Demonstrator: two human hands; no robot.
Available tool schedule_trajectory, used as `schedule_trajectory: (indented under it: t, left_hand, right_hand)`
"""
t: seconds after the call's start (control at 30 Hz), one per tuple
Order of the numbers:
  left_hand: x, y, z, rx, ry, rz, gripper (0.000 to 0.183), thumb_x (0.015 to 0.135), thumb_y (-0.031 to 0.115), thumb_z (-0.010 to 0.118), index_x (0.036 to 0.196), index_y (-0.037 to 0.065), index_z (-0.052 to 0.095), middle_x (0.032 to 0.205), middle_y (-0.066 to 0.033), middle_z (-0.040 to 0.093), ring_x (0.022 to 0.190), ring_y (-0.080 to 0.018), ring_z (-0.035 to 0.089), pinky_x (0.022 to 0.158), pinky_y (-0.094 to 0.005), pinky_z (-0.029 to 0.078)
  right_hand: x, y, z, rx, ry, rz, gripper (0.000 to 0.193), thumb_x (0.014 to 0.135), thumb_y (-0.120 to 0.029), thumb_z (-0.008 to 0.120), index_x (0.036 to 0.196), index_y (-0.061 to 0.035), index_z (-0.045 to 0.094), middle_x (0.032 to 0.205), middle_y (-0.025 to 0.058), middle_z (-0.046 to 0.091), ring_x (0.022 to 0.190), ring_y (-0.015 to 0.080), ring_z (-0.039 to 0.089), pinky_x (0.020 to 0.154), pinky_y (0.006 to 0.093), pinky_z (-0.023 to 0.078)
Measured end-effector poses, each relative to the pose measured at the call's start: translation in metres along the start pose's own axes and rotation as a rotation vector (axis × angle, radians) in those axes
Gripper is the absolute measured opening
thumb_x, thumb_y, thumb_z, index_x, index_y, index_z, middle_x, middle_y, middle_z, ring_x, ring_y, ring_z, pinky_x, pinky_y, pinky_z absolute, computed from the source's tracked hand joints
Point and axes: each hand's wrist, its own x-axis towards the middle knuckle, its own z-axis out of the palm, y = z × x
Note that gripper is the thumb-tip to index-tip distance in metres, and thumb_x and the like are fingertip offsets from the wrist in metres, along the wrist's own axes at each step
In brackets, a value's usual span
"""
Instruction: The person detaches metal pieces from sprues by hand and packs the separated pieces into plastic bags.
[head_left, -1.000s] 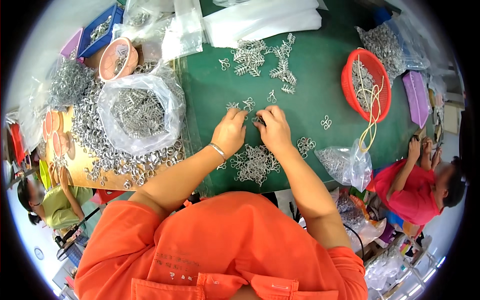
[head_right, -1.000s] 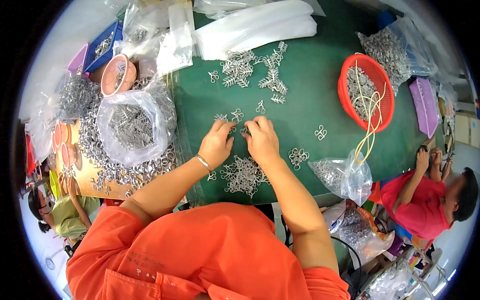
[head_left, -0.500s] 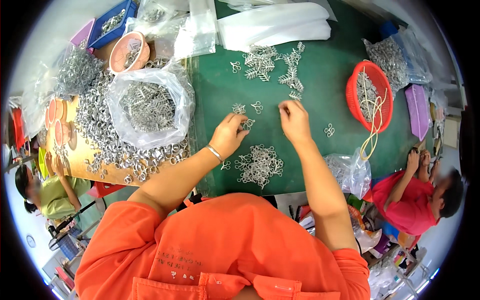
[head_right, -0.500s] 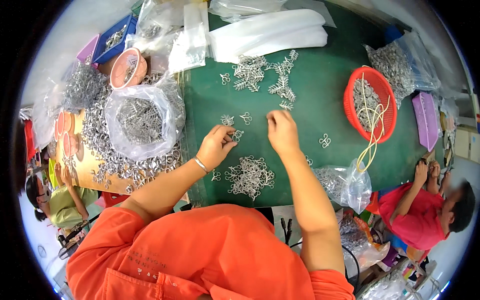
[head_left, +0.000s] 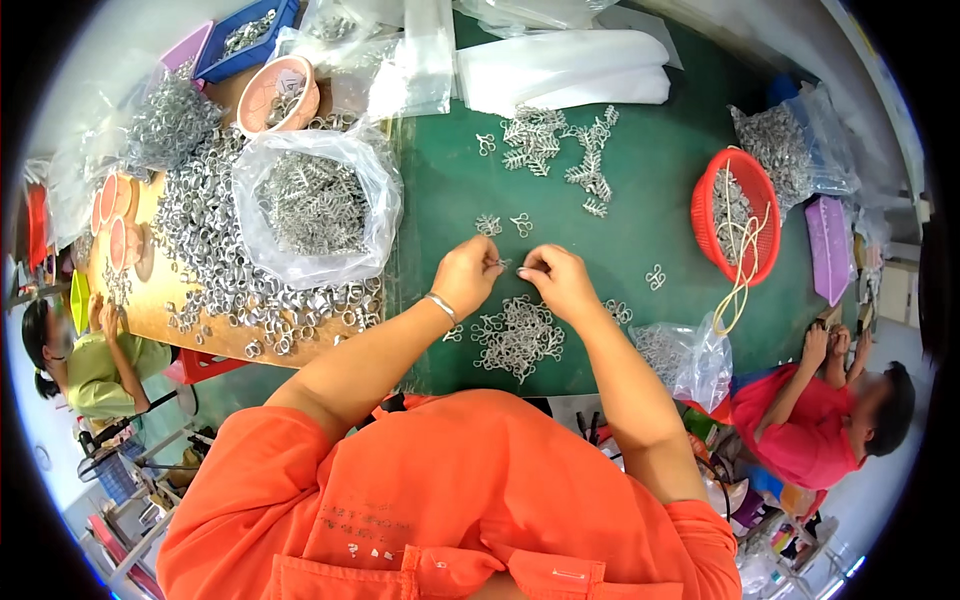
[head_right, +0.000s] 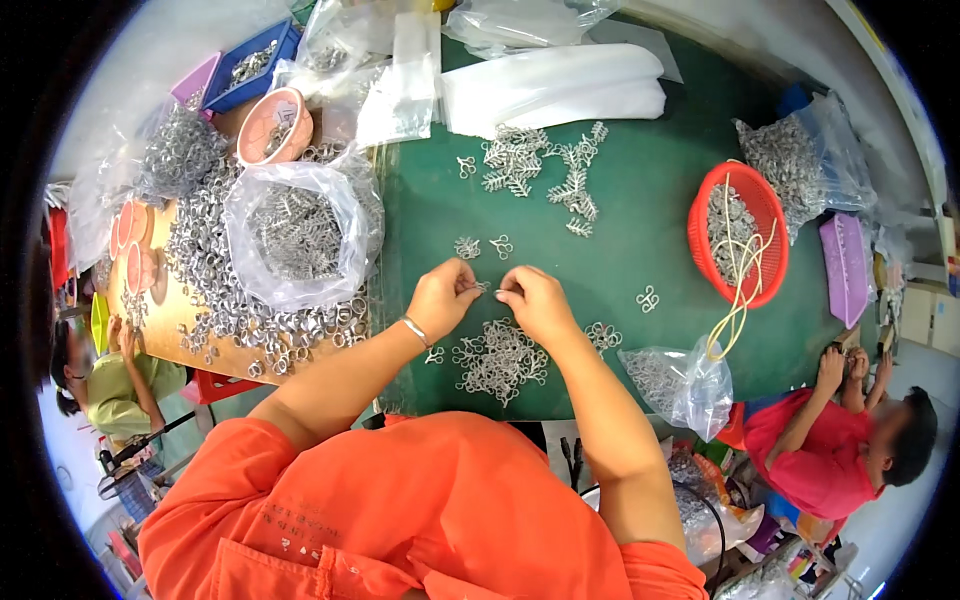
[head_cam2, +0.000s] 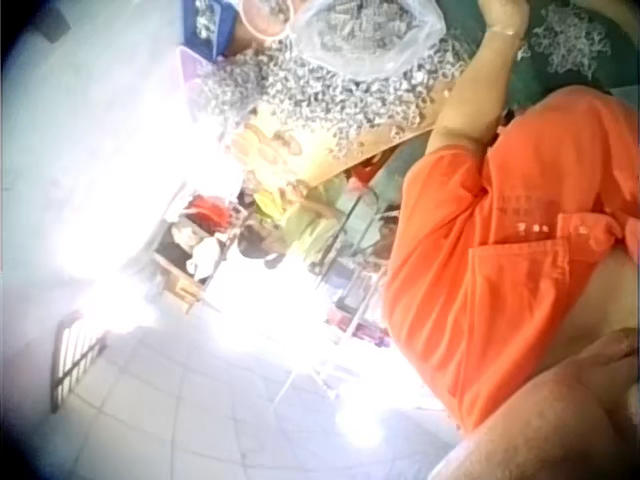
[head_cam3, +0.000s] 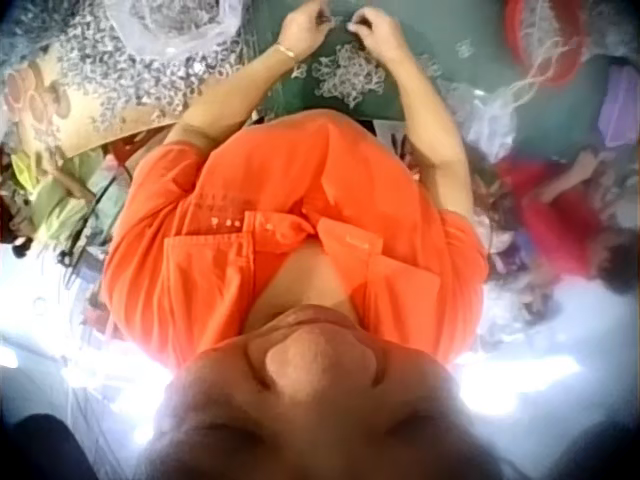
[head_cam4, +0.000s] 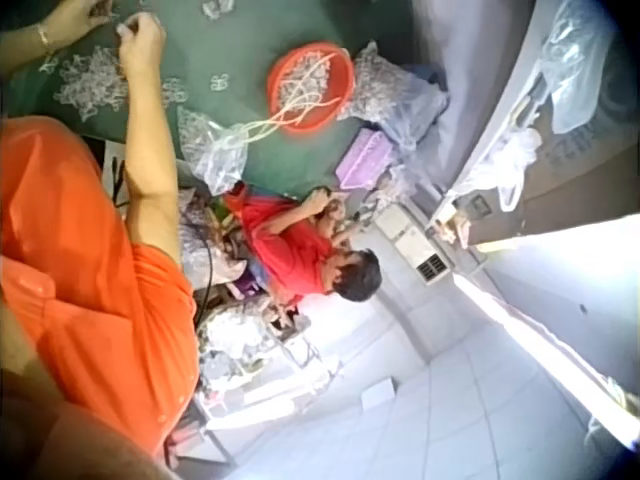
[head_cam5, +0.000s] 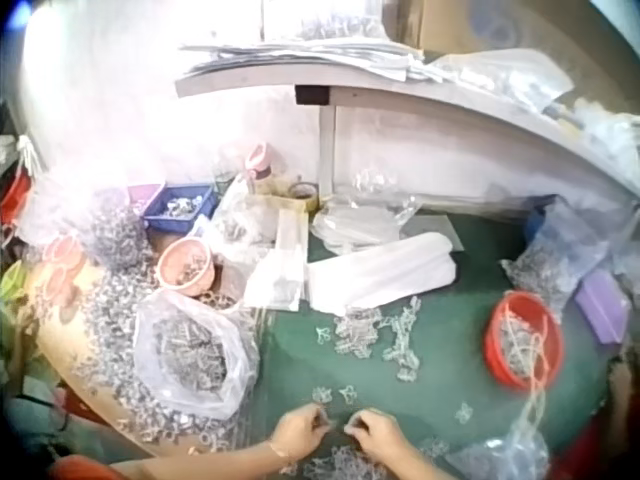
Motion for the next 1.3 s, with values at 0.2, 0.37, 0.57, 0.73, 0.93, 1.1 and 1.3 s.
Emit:
schedule_trajectory:
  t: [0.2,0.37,0.57,0.73,0.93,1.1,1.3]
  left_hand:
    - [-0.018,-0.01,-0.015,-0.325,-0.021,-0.169,0.024,0.076,0.0,0.062,0.099,0.0,0.055,0.077,-0.0024,0.057,0.07,-0.0082,0.054,0.063,-0.0226,0.047]
    - [-0.02,-0.011,-0.012,-0.491,-0.157,-0.169,0.019,0.075,0.003,0.062,0.093,0.0,0.057,0.079,-0.0039,0.059,0.071,-0.0088,0.055,0.066,-0.0232,0.047]
    - [-0.023,0.013,-0.011,-0.462,-0.335,-0.199,0.025,0.075,0.002,0.054,0.099,-0.003,0.058,0.079,-0.0047,0.058,0.064,-0.009,0.052,0.056,-0.022,0.043]
    - [-0.027,-0.007,-0.022,-0.461,-0.355,-0.138,0.018,0.08,0.004,0.055,0.098,0.0,0.056,0.066,-0.0024,0.051,0.053,-0.0082,0.047,0.042,-0.0201,0.035]
    - [0.003,0.041,-0.003,-0.367,-0.539,-0.015,0.025,0.081,0.011,0.059,0.103,0.0,0.059,0.077,-0.0052,0.06,0.066,-0.0126,0.054,0.058,-0.0243,0.045]
    - [0.0,0.061,-0.01,-0.295,-0.484,0.025,0.023,0.08,0.01,0.059,0.101,0.0,0.06,0.075,-0.0038,0.058,0.063,-0.0125,0.052,0.057,-0.0249,0.045]
    - [0.007,0.076,-0.006,-0.339,-0.496,-0.029,0.022,0.079,0.011,0.061,0.1,0.003,0.061,0.074,-0.0024,0.057,0.063,-0.0119,0.052,0.054,-0.0236,0.043]
  right_hand:
    - [-0.062,0.018,-0.049,0.248,0.182,0.29,0.013,0.075,-0.003,0.065,0.084,0.0026,0.057,0.076,0.0059,0.06,0.071,0.0126,0.058,0.065,0.025,0.048]
    - [-0.109,0.046,-0.081,-0.264,0.445,0.228,0.012,0.071,-0.001,0.062,0.083,0.0004,0.058,0.08,0.0155,0.06,0.071,0.0281,0.061,0.065,0.0347,0.049]
    - [-0.162,0.019,-0.087,-0.075,0.604,0.211,0.023,0.072,-0.003,0.058,0.094,-0.0034,0.052,0.074,0.0071,0.055,0.067,0.0169,0.056,0.061,0.0289,0.046]
    - [-0.298,0.04,-0.169,-0.286,1.478,0.204,0.036,0.071,0.005,0.053,0.106,-0.0036,0.046,0.072,0.0037,0.053,0.065,0.0119,0.053,0.062,0.026,0.045]
    - [-0.652,0.136,-0.237,-0.118,2.506,0.832,0.062,0.073,0.003,0.047,0.131,-0.011,0.03,0.078,0.0163,0.054,0.049,0.0224,0.051,0.035,0.0338,0.036]
    - [-0.691,0.086,-0.244,0.04,2.037,1.394,0.069,0.072,-0.002,0.052,0.137,-0.0124,0.029,0.111,0.0174,0.053,0.09,0.0266,0.052,0.07,0.0346,0.04]
    - [-0.671,0.033,-0.256,0.35,1.906,1.415,0.074,0.072,-0.005,0.049,0.14,-0.016,0.022,0.126,0.0158,0.048,0.115,0.0269,0.049,0.09,0.0338,0.042]
